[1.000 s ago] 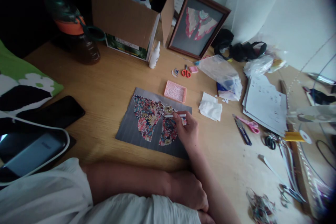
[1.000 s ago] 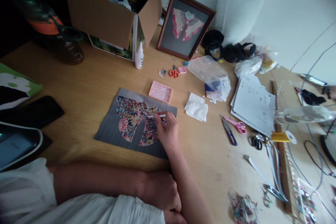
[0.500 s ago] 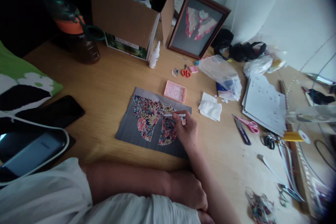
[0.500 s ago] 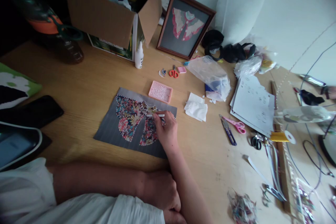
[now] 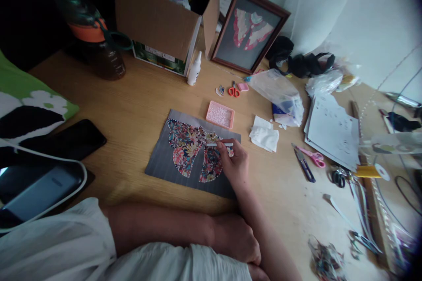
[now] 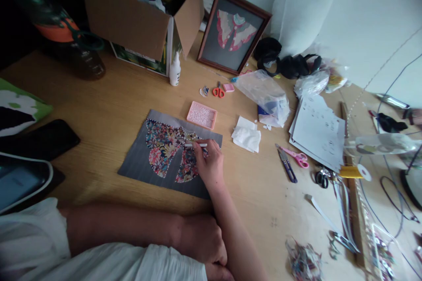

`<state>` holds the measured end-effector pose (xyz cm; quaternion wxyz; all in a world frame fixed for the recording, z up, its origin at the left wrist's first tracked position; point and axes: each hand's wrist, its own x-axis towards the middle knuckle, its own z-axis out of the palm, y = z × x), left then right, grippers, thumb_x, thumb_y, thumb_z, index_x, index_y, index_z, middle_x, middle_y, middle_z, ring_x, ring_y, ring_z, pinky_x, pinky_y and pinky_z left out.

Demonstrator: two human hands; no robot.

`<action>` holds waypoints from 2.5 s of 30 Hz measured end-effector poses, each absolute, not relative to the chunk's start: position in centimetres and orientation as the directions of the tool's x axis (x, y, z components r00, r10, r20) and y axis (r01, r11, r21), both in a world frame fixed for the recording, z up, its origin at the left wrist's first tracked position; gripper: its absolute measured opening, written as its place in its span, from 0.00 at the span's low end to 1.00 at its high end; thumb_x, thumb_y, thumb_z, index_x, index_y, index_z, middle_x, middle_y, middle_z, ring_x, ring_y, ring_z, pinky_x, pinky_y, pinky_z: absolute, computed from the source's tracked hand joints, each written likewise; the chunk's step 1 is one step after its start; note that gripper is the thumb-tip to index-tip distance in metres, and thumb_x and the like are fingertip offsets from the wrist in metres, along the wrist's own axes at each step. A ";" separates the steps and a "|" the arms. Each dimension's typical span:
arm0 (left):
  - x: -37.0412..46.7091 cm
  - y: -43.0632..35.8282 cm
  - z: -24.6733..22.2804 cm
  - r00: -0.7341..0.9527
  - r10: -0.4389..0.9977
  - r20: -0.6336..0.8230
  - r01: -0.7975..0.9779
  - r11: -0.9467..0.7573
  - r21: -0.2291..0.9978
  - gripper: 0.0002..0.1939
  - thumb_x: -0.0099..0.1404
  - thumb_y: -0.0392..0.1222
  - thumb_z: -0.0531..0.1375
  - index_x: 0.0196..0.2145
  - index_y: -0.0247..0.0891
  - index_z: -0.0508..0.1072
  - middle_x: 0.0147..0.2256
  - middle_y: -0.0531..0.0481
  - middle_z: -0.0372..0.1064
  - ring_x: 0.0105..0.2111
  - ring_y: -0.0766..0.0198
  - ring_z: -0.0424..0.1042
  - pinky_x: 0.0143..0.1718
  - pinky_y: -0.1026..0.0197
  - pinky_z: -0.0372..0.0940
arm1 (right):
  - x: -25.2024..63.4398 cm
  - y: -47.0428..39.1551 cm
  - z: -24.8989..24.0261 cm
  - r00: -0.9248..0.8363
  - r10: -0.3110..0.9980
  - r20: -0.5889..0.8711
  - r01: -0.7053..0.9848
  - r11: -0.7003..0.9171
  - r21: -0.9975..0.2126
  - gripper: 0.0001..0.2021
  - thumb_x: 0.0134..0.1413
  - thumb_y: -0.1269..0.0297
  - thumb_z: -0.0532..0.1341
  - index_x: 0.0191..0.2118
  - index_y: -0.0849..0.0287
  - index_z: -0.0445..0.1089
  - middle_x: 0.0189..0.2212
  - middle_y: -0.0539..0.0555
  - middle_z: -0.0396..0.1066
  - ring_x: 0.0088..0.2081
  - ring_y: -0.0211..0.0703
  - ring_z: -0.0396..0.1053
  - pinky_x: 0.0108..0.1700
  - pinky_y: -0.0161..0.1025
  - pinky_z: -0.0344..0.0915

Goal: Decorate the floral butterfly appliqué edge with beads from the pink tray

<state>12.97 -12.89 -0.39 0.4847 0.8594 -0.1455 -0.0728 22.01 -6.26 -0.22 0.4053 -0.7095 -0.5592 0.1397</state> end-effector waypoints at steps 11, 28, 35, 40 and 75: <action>12.9 -12.7 0.0 0.947 -0.322 0.004 -0.160 -0.457 0.875 0.30 0.75 0.57 0.43 0.25 0.42 0.74 0.33 0.50 0.80 0.33 0.60 0.78 0.31 0.62 0.65 | 21.9 -6.3 -0.1 0.361 0.901 0.241 0.669 -0.070 -0.740 0.11 0.64 0.54 0.60 0.35 0.54 0.72 0.31 0.53 0.77 0.37 0.47 0.75 0.39 0.42 0.69; 13.4 -13.3 -1.1 0.954 -0.298 0.043 -0.181 -0.453 0.873 0.28 0.73 0.59 0.47 0.22 0.43 0.72 0.29 0.53 0.79 0.29 0.61 0.78 0.25 0.62 0.63 | 22.0 -6.3 -0.4 0.366 0.903 0.226 0.655 -0.077 -0.752 0.11 0.64 0.54 0.60 0.35 0.55 0.73 0.31 0.53 0.78 0.37 0.47 0.75 0.39 0.42 0.70; 13.7 -13.8 -1.8 0.948 -0.316 0.048 -0.201 -0.471 0.859 0.26 0.72 0.57 0.49 0.22 0.44 0.70 0.28 0.53 0.79 0.31 0.59 0.79 0.26 0.59 0.63 | 22.1 -6.2 -0.3 0.358 0.900 0.250 0.673 -0.063 -0.737 0.12 0.64 0.54 0.60 0.34 0.55 0.72 0.30 0.52 0.77 0.35 0.47 0.75 0.39 0.43 0.70; 13.9 -13.7 -1.6 0.940 -0.339 0.036 -0.202 -0.470 0.859 0.25 0.72 0.57 0.50 0.23 0.43 0.72 0.31 0.51 0.80 0.32 0.58 0.79 0.25 0.60 0.63 | 22.0 -6.3 -0.3 0.358 0.901 0.247 0.672 -0.065 -0.738 0.11 0.64 0.54 0.60 0.34 0.55 0.72 0.30 0.52 0.78 0.34 0.46 0.75 0.39 0.42 0.69; 12.3 -13.7 -1.1 0.987 -0.163 -0.009 -0.077 -0.510 0.857 0.22 0.66 0.62 0.57 0.30 0.43 0.81 0.29 0.52 0.79 0.25 0.65 0.75 0.21 0.64 0.55 | 24.6 -6.5 3.4 0.559 0.823 -0.098 -0.535 0.267 -0.802 0.05 0.54 0.59 0.68 0.33 0.54 0.76 0.26 0.48 0.77 0.31 0.39 0.74 0.42 0.40 0.71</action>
